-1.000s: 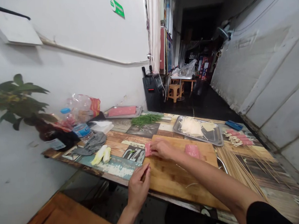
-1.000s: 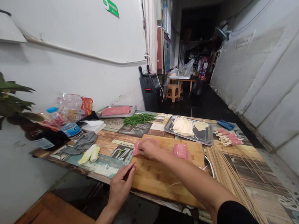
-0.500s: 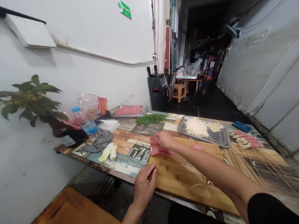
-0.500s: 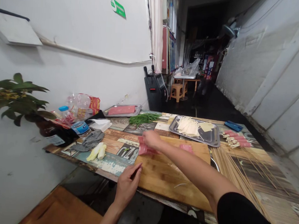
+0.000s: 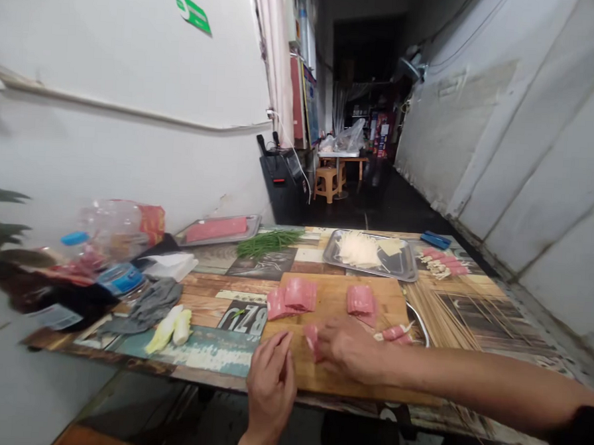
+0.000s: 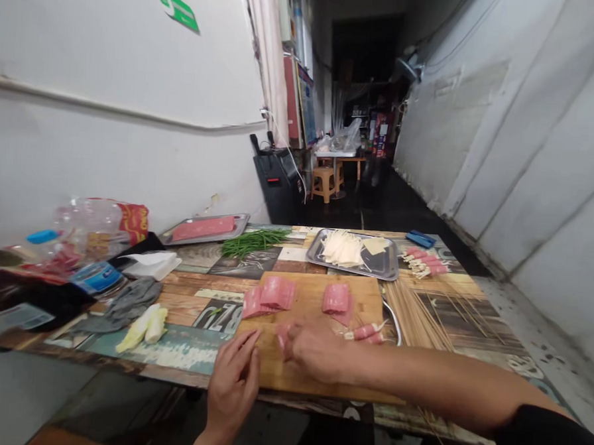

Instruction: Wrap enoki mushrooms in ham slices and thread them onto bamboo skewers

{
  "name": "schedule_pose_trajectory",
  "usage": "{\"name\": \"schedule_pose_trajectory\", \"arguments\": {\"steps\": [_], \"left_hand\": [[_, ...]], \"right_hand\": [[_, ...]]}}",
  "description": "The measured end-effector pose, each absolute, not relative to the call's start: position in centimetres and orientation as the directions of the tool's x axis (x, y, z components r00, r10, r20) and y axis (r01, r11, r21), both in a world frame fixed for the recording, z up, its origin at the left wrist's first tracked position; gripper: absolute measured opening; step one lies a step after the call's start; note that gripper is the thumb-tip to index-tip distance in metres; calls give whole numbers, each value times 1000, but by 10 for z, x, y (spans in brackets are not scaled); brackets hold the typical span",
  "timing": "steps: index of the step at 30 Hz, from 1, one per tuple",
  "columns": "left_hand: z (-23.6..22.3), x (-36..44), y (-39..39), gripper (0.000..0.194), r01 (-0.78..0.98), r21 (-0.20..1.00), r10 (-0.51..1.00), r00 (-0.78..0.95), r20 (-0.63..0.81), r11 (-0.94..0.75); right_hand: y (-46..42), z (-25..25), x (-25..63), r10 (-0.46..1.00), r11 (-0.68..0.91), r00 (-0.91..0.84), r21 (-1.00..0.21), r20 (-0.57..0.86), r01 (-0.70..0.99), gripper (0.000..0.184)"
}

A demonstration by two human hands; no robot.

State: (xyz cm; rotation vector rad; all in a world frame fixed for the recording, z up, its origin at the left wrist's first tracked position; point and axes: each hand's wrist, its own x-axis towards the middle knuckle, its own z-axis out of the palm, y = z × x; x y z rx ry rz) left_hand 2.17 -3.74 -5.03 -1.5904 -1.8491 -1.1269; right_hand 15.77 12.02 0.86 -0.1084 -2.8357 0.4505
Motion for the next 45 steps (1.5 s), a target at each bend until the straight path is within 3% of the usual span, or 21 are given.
{"name": "schedule_pose_trajectory", "arguments": {"steps": [3, 7, 9, 14, 21, 28, 33, 37, 41, 45], "left_hand": [[-53, 27, -33, 33, 968, 241, 638, -139, 758, -76], [-56, 29, -30, 31, 972, 219, 659, -106, 744, -90], [-56, 29, -30, 30, 971, 227, 656, -122, 745, -76], [-58, 21, -32, 26, 970, 232, 656, -134, 742, -65], [-62, 13, -36, 27, 965, 255, 671, -153, 725, -56], [-65, 14, -39, 29, 956, 289, 672, -189, 716, -39], [-41, 12, -29, 31, 954, 283, 698, -134, 704, -102], [-3, 7, 24, 31, 939, 279, 769, -24, 639, -202], [15, 9, 125, 31, 920, 362, 893, -34, 450, -148], [-3, 15, 222, 43, 960, 280, 982, -48, 185, -6]], "right_hand": [[145, 5, 174, 109, 964, -957, -264, 270, 35, 22], [252, 12, 182, 523, 852, -832, -68, 186, 520, 19], [301, 8, 188, 566, 820, -805, -18, 177, 573, 19], [355, -15, 195, 482, 868, -862, 52, 158, 495, 19], [371, -21, 154, 388, 907, -907, 107, 161, 407, 22], [368, -23, 108, 289, 944, -955, 148, 63, 296, 22], [369, -29, 102, 336, 934, -940, 104, 67, 341, 23], [378, -33, 108, 390, 919, -912, 11, 126, 395, 22], [385, -35, 114, 422, 906, -887, -124, 186, 405, 20], [385, -33, 122, 479, 864, -843, -302, 245, 403, 21]]}}
